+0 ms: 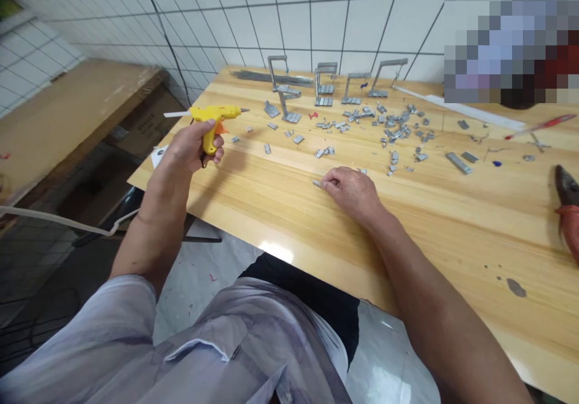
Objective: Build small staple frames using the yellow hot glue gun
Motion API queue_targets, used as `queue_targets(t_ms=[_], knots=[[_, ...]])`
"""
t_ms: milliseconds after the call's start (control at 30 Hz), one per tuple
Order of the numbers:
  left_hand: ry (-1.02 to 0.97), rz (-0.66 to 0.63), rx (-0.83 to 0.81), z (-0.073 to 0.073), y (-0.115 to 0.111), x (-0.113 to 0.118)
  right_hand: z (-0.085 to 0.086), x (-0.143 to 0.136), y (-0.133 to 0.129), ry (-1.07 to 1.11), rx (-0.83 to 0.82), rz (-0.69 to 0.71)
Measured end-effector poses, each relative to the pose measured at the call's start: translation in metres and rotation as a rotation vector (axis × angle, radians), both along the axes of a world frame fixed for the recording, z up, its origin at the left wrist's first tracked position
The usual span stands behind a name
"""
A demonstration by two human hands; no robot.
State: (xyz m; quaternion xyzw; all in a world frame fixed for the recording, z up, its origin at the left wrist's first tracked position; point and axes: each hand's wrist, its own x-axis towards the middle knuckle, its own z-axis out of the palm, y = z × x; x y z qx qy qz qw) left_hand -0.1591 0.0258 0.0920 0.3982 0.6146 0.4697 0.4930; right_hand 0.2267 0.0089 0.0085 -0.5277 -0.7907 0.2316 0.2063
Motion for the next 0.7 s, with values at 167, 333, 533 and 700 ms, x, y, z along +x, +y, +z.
queue_targets(t_ms=[167, 333, 533, 700], knots=[[-0.008, 0.042, -0.079, -0.018, -0.004, -0.011, -0.001, 0.002, 0.000, 0.018, 0.027, 0.029], [0.038, 0.059, -0.074, -0.036, 0.013, -0.013, -0.002, 0.003, 0.001, 0.038, 0.026, 0.033], [0.089, 0.098, -0.102, -0.052, 0.019, -0.019, -0.002, 0.004, 0.001, 0.031, -0.003, 0.023], [0.101, 0.095, -0.070, -0.054, 0.016, -0.024, 0.003, 0.001, 0.000, 0.014, -0.036, 0.000]])
